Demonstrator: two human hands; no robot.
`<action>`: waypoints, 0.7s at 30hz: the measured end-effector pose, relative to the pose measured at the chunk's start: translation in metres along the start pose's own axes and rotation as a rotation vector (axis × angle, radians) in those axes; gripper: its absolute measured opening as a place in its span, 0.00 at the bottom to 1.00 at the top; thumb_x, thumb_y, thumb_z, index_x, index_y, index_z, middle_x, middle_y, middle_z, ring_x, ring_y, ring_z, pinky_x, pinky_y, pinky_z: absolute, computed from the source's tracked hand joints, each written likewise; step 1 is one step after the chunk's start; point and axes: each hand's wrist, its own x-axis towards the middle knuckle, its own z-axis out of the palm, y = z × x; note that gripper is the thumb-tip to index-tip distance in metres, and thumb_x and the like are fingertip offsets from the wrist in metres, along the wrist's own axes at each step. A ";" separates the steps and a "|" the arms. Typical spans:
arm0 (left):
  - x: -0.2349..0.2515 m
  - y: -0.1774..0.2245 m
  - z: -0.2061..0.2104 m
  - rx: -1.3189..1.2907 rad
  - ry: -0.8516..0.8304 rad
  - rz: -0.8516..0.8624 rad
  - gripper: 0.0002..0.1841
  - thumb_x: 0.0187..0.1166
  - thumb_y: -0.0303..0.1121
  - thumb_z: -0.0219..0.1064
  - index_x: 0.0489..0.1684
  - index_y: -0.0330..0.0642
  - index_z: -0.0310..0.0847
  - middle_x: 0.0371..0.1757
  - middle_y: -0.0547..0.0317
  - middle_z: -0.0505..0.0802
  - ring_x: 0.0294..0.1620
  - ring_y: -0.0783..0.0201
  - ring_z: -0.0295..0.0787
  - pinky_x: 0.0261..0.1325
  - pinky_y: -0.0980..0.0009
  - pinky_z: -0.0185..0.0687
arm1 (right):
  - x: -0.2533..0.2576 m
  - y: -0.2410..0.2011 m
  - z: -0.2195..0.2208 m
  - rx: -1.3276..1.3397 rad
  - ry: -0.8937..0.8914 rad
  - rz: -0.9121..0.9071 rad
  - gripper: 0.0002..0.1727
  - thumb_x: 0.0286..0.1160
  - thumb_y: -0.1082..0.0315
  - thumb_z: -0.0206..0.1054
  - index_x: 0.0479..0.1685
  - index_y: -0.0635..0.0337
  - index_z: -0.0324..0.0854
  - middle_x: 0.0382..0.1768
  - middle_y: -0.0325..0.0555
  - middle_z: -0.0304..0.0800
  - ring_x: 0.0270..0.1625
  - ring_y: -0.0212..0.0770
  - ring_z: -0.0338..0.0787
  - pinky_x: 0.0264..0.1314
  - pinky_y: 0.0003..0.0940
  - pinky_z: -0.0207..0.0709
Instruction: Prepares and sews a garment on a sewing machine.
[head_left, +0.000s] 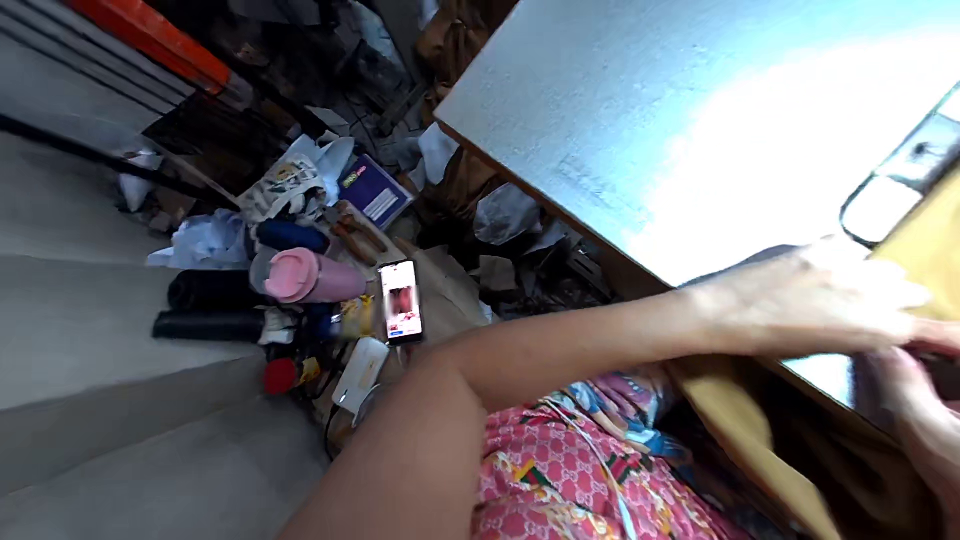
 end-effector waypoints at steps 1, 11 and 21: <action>0.000 -0.003 -0.002 -0.044 -0.008 0.016 0.10 0.68 0.21 0.72 0.40 0.44 0.97 0.39 0.56 0.95 0.47 0.57 0.90 0.54 0.58 0.77 | 0.003 -0.008 0.000 -0.018 0.026 -0.020 0.26 0.82 0.54 0.60 0.44 0.76 0.87 0.49 0.71 0.88 0.60 0.58 0.85 0.69 0.50 0.73; -0.010 -0.042 -0.017 -0.224 -0.053 0.327 0.11 0.82 0.25 0.62 0.43 0.44 0.93 0.38 0.51 0.92 0.42 0.53 0.89 0.52 0.57 0.78 | 0.011 -0.035 0.002 -0.042 0.081 -0.023 0.15 0.78 0.67 0.59 0.40 0.70 0.87 0.47 0.62 0.87 0.57 0.59 0.84 0.67 0.57 0.68; 0.012 -0.036 -0.022 -0.023 0.061 0.376 0.10 0.82 0.22 0.62 0.35 0.42 0.89 0.30 0.52 0.85 0.37 0.51 0.86 0.69 0.44 0.74 | 0.014 -0.044 -0.003 0.062 0.139 0.119 0.13 0.82 0.66 0.58 0.42 0.68 0.84 0.50 0.52 0.84 0.58 0.37 0.83 0.63 0.28 0.74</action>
